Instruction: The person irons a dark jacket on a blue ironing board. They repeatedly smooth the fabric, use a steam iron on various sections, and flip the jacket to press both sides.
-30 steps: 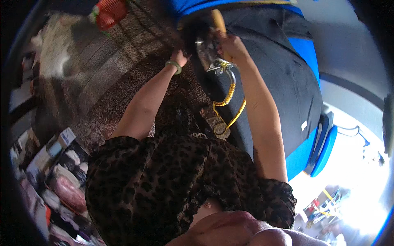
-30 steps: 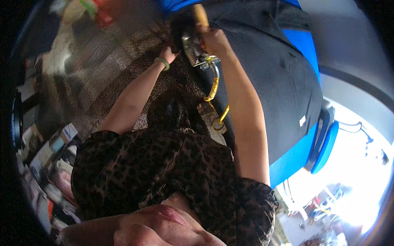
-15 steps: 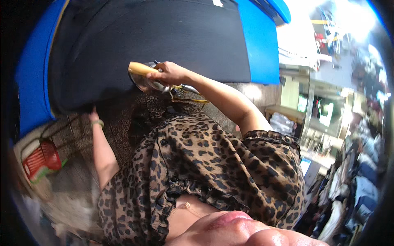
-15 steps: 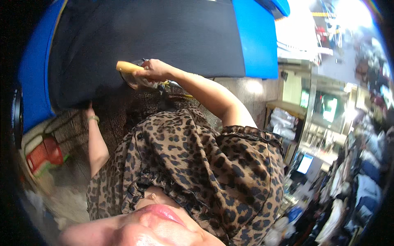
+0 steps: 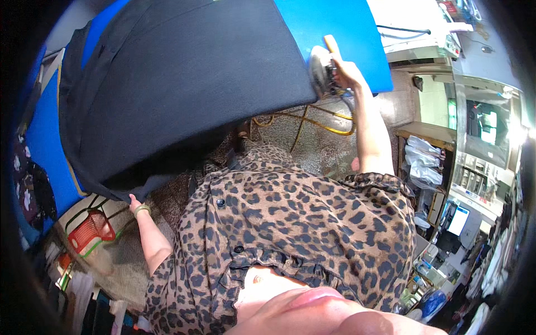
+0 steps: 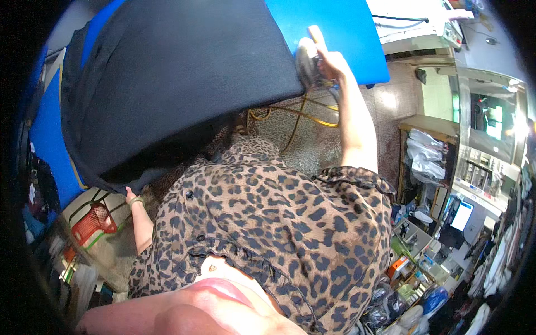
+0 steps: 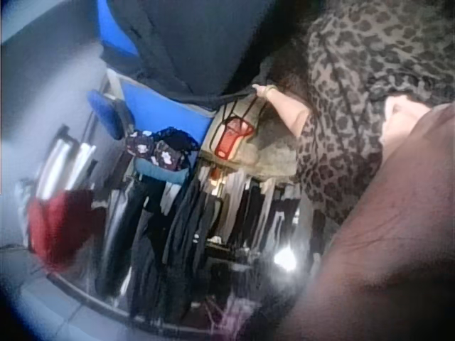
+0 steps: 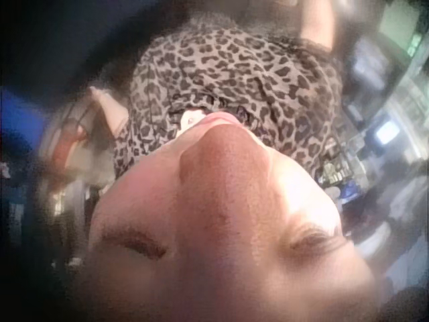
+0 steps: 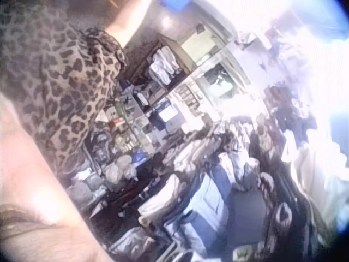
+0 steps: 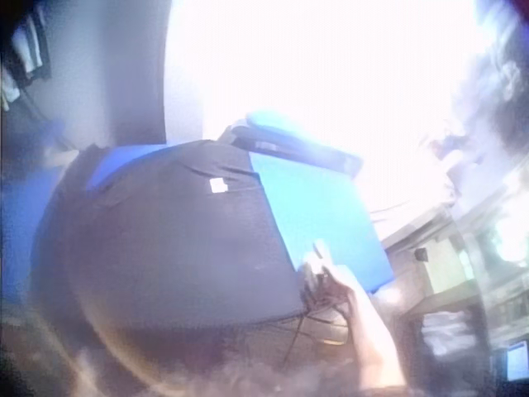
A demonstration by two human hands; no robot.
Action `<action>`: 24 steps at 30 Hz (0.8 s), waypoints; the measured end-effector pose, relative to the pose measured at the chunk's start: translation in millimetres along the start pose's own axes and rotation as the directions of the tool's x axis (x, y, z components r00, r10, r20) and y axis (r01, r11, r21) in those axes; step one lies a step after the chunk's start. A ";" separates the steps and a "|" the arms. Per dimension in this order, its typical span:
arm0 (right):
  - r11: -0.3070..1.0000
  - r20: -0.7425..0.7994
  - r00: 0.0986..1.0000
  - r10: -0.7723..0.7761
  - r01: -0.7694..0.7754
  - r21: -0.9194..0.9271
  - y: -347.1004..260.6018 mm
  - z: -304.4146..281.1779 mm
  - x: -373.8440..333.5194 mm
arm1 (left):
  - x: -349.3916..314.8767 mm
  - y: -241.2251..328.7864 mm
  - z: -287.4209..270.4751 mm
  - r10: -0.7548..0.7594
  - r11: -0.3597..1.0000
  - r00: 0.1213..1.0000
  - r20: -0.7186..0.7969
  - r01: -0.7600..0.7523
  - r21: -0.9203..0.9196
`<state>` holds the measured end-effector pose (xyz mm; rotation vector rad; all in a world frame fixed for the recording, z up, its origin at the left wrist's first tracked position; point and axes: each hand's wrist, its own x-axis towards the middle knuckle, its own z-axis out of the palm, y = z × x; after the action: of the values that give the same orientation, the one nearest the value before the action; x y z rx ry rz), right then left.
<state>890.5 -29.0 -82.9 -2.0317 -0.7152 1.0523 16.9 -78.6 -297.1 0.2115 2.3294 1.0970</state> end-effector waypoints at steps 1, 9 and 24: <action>1.000 -0.001 1.000 -0.014 0.014 -0.018 -6.0 -14.6 2.2 | -4.2 -3.1 -4.0 0.028 0.999 1.000 0.000 -0.028 0.023; 0.761 -0.415 0.846 -0.335 -0.017 -0.649 -36.7 -41.1 -3.0 | -143.0 118.6 -78.4 -0.029 0.999 0.803 0.595 0.010 0.036; 0.996 0.573 0.816 0.078 -0.037 -0.082 160.1 111.9 -91.1 | -218.4 353.5 -243.6 0.587 0.343 0.792 -0.168 -0.431 -0.835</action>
<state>771.8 -150.3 -215.6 -1.7915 -1.0055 1.7370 36.2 -88.0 184.1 0.6555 1.2926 2.3116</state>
